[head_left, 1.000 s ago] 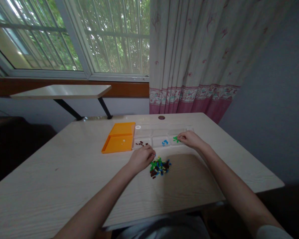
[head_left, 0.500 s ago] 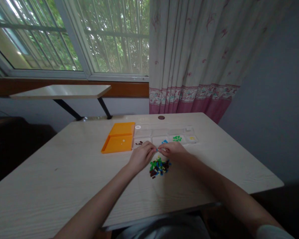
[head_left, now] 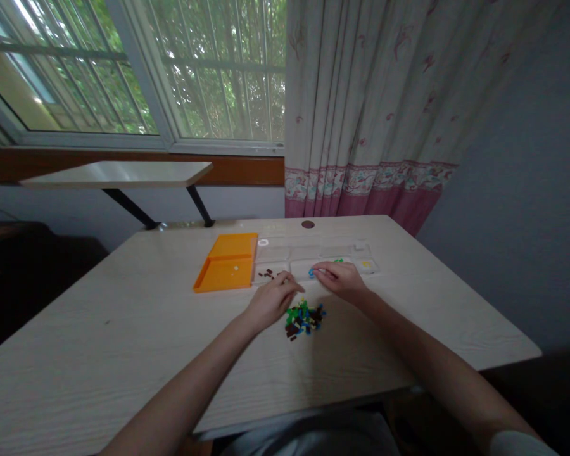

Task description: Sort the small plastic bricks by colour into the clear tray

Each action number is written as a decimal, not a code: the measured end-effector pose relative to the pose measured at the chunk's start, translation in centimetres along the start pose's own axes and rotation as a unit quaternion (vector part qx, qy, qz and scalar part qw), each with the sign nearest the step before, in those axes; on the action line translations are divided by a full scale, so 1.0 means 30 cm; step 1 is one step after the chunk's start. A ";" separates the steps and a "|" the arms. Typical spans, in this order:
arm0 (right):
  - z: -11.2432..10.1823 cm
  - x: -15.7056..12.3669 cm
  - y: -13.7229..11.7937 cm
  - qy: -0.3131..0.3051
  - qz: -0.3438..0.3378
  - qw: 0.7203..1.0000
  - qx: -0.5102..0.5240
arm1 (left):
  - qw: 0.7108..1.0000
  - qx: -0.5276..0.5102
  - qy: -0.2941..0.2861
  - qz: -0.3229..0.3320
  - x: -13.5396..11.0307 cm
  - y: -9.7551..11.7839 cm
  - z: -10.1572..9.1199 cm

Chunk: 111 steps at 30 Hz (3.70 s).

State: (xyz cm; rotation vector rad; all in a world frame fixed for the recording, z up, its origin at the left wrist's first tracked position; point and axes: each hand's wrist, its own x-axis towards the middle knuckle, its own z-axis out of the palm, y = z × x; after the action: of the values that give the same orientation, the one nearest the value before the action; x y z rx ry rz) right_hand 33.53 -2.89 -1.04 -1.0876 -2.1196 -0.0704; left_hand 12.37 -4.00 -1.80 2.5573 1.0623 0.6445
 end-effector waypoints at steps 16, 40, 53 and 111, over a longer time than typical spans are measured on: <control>-0.017 0.000 0.002 0.042 -0.005 0.999 -0.006 | 0.995 0.080 -0.057 -0.002 -0.001 -0.013 -0.001; 0.036 -0.015 -0.009 -0.153 0.014 0.988 -0.035 | 0.997 -0.052 0.046 -0.033 0.004 -0.014 -0.014; 0.063 -0.042 -0.042 -0.107 -0.070 0.992 -0.006 | 0.994 -0.093 0.060 -0.010 0.010 0.003 -0.007; -0.148 0.032 0.167 -0.192 0.125 0.970 -0.079 | 0.904 -0.379 0.101 -0.171 0.040 0.006 0.016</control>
State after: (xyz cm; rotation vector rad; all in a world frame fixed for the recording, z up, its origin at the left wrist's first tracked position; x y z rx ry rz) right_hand 39.39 -0.63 1.44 -1.5592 -2.3227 0.1004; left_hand 13.47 -3.30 -1.79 1.6190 1.0181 0.9970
